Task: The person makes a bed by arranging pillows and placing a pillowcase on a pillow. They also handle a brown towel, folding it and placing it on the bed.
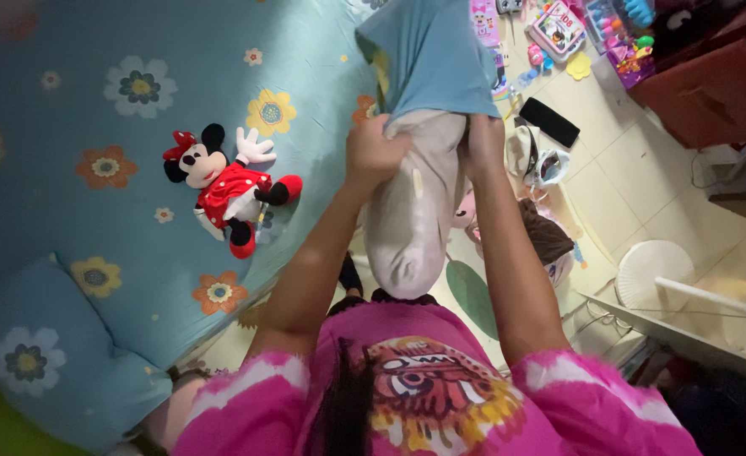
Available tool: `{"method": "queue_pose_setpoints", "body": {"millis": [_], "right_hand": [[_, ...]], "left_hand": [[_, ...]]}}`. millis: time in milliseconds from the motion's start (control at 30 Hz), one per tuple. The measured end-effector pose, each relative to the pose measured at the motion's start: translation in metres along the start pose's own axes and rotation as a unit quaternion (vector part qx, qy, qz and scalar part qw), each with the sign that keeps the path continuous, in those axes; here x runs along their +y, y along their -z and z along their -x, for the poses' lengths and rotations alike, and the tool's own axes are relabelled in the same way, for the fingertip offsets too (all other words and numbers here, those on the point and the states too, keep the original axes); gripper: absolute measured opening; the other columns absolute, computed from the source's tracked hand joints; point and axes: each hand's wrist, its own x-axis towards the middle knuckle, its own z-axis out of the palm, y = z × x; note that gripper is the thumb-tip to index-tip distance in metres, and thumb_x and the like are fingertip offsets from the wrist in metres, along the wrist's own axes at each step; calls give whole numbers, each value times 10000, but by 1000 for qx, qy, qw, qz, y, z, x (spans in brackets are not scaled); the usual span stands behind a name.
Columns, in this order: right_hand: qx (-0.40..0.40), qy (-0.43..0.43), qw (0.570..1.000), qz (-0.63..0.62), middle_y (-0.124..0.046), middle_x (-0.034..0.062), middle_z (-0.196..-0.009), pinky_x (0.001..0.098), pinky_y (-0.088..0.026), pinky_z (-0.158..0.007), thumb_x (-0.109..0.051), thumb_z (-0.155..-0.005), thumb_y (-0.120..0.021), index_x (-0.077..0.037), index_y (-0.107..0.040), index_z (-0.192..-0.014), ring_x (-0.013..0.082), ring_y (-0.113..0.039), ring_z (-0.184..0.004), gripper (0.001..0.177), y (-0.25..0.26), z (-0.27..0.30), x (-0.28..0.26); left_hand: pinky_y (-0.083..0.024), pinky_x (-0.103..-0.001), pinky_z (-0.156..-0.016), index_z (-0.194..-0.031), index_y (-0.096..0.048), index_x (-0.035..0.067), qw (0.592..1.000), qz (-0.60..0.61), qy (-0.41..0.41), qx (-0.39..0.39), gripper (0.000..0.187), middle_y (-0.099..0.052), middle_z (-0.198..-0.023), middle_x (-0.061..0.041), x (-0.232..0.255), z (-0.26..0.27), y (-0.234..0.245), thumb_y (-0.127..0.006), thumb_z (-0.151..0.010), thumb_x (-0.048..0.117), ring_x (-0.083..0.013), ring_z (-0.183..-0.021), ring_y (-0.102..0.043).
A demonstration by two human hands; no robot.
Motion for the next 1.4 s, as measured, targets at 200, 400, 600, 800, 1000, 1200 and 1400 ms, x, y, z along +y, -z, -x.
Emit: {"method": "queue_pose_setpoints", "body": {"millis": [200,400,600,800,1000,1200,1400], "right_hand": [[223,81,814,530,-567,152,-654,404,-404,-651,-321,-1021,-682,-7,-683,-876,287,-590,-639,347,54,-8,31],[218,226,802,508,-645,128,-863,416,-475,-680,-145,-749,-640,-46,-579,-997,291,-635,-786,273,92,-34,75],[4,-147,989,-8,-732,90,-1174,361,-567,-870,-447,-1026,-519,-117,-677,-1307,213,-704,-984,462,96,-58,91],[-88,-191,977,-27,-750,90,-1205,351,-600,-924,-424,-1045,-498,-17,-666,-1310,196,-722,-1044,515,47,-45,41],[-88,-54,965,242,-747,142,-1124,396,-563,-870,-282,-1027,-627,5,-699,-1276,266,-702,-987,387,39,-38,8],[-38,209,787,580,-715,217,-1116,468,-499,-886,-327,-1075,-490,-47,-697,-1276,368,-673,-1032,402,55,-70,14],[46,-65,993,-88,-730,72,-834,316,-530,-661,-326,-1027,-473,-17,-743,-981,170,-672,-722,413,81,-86,45]], "left_hand": [[-548,-394,-694,-912,-732,14,996,88,16,-6,304,-715,-782,-196,28,15,3,-662,-733,249,-337,-728,-724],[-512,-348,-756,-820,-698,62,985,134,-111,19,107,-682,-824,-109,-83,-5,10,-626,-816,140,-253,-791,-647],[-532,-359,-687,-733,-607,47,788,592,168,37,103,-617,-762,-73,-181,-67,72,-565,-819,85,-214,-698,-621],[-477,-382,-811,-943,-506,64,791,557,235,95,213,-504,-967,-81,-190,-58,96,-523,-847,253,-233,-889,-516],[-404,-414,-982,-1190,-377,81,795,552,231,95,480,-365,-1236,-85,-211,-18,146,-487,-869,421,-251,-1141,-389],[-331,-447,-1153,-1437,-249,99,847,458,96,253,760,-226,-1504,-89,-150,27,142,-452,-892,588,-268,-1394,-261],[-214,-487,-1297,-1648,-122,117,924,238,-199,226,1086,-79,-1726,-113,-42,92,101,-484,-850,757,-297,-1607,-111]]}}
